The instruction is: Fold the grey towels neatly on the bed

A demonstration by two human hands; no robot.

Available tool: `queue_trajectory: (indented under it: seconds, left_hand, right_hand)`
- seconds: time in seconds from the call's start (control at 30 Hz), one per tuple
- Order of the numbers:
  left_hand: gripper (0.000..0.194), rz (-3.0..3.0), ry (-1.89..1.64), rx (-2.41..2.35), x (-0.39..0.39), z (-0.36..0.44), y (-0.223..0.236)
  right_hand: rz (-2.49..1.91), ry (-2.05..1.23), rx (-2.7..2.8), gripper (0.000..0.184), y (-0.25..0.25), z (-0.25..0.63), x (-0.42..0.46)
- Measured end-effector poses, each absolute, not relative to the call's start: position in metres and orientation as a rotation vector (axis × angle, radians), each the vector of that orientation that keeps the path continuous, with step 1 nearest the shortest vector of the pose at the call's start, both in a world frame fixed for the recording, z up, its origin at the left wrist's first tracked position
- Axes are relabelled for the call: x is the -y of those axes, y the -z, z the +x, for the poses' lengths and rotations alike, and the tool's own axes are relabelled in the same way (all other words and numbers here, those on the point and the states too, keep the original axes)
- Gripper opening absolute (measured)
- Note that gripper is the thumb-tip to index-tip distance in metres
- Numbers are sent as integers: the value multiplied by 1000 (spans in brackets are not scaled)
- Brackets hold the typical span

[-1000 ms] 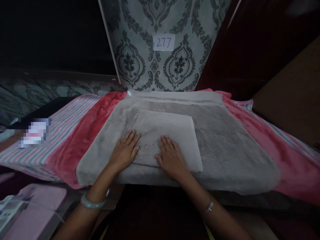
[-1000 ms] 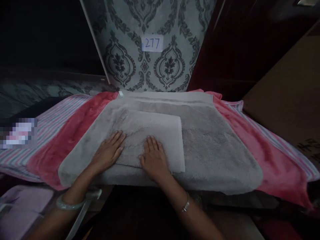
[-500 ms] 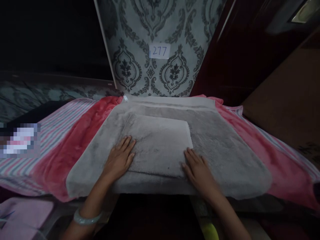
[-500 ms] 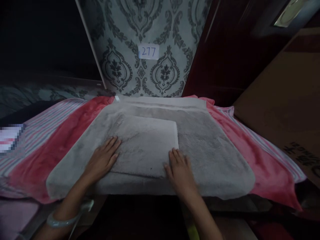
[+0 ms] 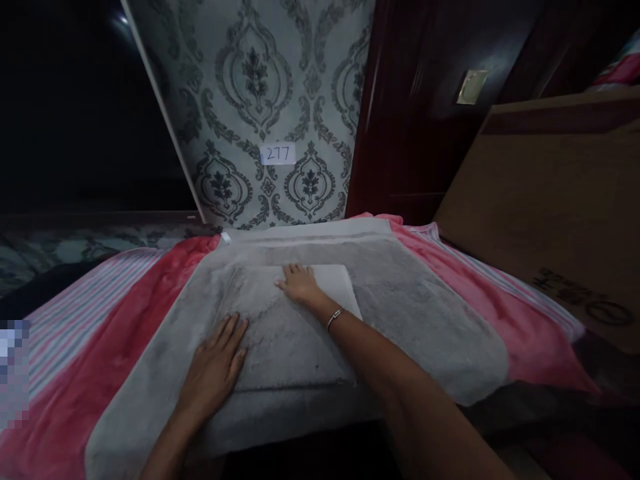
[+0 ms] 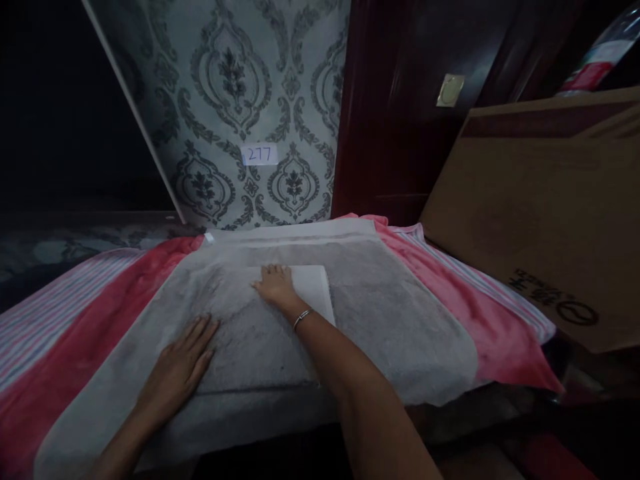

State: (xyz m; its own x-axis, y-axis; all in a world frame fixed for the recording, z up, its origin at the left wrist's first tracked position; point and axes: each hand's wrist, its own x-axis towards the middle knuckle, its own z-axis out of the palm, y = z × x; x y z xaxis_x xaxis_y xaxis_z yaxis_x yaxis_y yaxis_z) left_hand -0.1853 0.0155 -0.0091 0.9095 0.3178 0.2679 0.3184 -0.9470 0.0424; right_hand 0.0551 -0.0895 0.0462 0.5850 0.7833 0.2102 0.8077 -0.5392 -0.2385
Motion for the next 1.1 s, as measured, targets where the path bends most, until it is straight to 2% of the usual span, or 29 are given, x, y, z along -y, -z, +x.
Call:
queue_trajectory:
  seconds: [0.23, 0.4, 0.53, 0.73, 0.97, 1.1]
  left_hand:
    - [56, -3091, 416, 502, -23, -187, 11]
    - [47, -3108, 251, 547, -15, -158, -33]
    - [51, -3147, 206, 547, -16, -92, -61]
    - [62, -3062, 129, 878, -43, -27, -42]
    - [64, -3084, 171, 851, -52, -31, -27]
    - [60, -3085, 199, 850, -50, -31, -29]
  right_hand:
    - [-2687, 118, 920, 56, -25, 100, 125]
    - [-2723, 133, 850, 55, -18, 110, 131]
    - [-2736, 152, 859, 54, -11, 109, 130]
    - [-2738, 181, 866, 54, -5, 111, 128]
    - [-2749, 158, 844, 55, -6, 110, 130]
    - [-2707, 274, 911, 54, -19, 96, 121]
